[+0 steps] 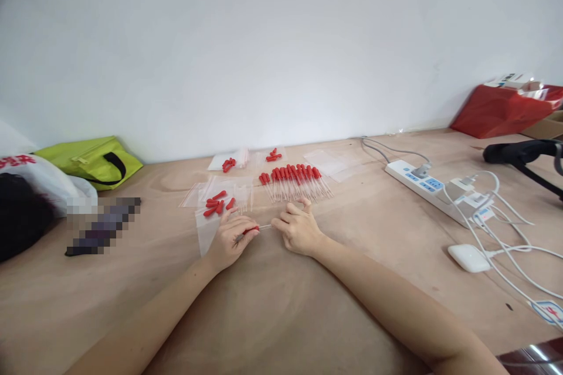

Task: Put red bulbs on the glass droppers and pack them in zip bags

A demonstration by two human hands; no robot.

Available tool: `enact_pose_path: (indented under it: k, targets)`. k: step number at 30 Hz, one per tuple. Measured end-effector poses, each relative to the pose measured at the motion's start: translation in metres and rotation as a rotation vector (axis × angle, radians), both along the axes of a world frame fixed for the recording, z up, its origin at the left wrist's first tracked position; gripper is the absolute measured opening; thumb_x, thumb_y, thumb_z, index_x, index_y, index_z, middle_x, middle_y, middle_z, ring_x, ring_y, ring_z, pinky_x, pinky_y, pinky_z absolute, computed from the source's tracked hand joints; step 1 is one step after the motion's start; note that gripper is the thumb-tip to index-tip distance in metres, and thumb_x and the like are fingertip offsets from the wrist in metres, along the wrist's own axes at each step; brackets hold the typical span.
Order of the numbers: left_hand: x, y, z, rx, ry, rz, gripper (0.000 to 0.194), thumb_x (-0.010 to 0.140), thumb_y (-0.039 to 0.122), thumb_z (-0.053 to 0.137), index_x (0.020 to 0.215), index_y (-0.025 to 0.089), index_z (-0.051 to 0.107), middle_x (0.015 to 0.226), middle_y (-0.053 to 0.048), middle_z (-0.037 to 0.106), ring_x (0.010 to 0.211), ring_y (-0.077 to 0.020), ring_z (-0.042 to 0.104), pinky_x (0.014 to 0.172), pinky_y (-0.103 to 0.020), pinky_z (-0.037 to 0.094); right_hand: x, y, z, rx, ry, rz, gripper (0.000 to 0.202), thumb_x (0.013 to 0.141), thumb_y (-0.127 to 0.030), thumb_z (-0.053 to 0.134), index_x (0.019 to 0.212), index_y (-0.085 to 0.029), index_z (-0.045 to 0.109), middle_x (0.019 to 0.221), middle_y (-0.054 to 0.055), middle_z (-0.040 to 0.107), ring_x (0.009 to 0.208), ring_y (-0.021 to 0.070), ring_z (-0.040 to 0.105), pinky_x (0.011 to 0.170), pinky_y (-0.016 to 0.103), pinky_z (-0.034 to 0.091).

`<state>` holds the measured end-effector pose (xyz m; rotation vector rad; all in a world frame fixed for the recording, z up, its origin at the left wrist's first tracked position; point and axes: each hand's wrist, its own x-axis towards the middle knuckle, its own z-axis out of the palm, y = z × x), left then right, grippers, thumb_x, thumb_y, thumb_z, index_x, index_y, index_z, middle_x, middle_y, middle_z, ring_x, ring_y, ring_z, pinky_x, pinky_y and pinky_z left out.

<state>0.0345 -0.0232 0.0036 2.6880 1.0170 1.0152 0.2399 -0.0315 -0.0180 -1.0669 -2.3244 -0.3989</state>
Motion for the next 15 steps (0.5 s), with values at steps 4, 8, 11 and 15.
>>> enact_pose_path:
  k: [4,8,11,15]
  targets:
    - [0.001,-0.001,0.001,0.016,0.028,-0.007,0.018,0.084,0.026,0.045,0.075,0.02,0.059,0.072,-0.001,0.067,0.073,-0.0147,0.061,0.098,-0.042,0.025,-0.004,-0.003,0.001,-0.023,0.01,0.016,0.02,0.074,-0.012,0.043,0.08,-0.019,0.06,0.062,0.001,0.053,0.074,0.015,0.039,0.085,0.04,0.012]
    - [0.002,-0.002,0.001,0.017,0.067,-0.021,0.018,0.084,0.026,0.046,0.075,0.019,0.059,0.073,-0.001,0.067,0.076,-0.0154,0.061,0.098,-0.041,0.026,-0.008,-0.005,0.002,-0.02,-0.009,0.016,0.02,0.073,-0.011,0.042,0.078,-0.019,0.06,0.062,0.001,0.053,0.075,0.0159,0.038,0.085,0.04,0.013]
    - [0.002,-0.002,0.0,0.027,0.072,-0.024,0.017,0.083,0.026,0.046,0.075,0.02,0.06,0.074,-0.001,0.067,0.077,-0.0153,0.061,0.098,-0.041,0.026,-0.01,-0.006,0.002,-0.023,0.0,0.019,0.02,0.073,-0.011,0.042,0.077,-0.019,0.06,0.061,0.001,0.053,0.074,0.0159,0.039,0.085,0.04,0.014]
    - [0.002,-0.001,-0.001,0.04,0.073,-0.024,0.017,0.083,0.025,0.046,0.075,0.02,0.06,0.073,0.0,0.067,0.077,-0.015,0.061,0.1,-0.042,0.024,-0.011,-0.004,0.001,-0.043,0.027,0.03,0.019,0.076,-0.013,0.042,0.077,-0.019,0.06,0.061,0.001,0.053,0.074,0.0153,0.039,0.084,0.04,0.014]
